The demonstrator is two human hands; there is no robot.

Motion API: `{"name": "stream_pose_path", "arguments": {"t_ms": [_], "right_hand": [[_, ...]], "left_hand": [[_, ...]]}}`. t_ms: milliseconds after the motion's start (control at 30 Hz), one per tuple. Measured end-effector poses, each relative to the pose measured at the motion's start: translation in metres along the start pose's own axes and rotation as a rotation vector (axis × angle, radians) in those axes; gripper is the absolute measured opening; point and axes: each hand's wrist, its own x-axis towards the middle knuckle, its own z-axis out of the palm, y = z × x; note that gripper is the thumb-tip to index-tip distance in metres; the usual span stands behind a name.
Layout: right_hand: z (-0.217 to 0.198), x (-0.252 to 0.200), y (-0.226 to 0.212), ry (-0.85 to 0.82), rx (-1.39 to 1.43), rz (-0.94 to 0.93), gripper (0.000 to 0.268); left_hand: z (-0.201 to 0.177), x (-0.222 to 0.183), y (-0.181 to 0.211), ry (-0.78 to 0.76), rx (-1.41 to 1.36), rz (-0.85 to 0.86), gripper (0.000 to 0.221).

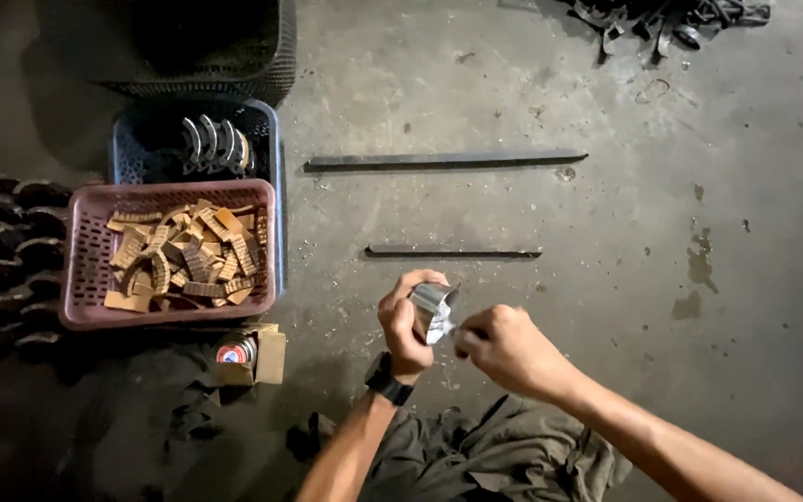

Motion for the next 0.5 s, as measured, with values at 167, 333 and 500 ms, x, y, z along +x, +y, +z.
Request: {"name": "stream_pose_path", "arguments": {"t_ms": [167, 333, 500], "right_hand": [[-0.021, 0.01, 0.017, -0.029, 0.44, 0.09, 0.029], [-0.043, -0.003, 0.012, 0.244, 0.073, -0.283, 0.027], [-0.028, 0.002, 0.019, 0.264, -0.476, -0.451, 0.018]], "left_hand": [[0.005, 0.002, 0.022, -0.049, -0.196, 0.045, 0.044], [0.004, -0.001, 0.021, -0.082, -0.432, -0.279, 0.043], [-0.001, -0.003, 0.022, -0.109, -0.532, -0.553, 0.052]]}}
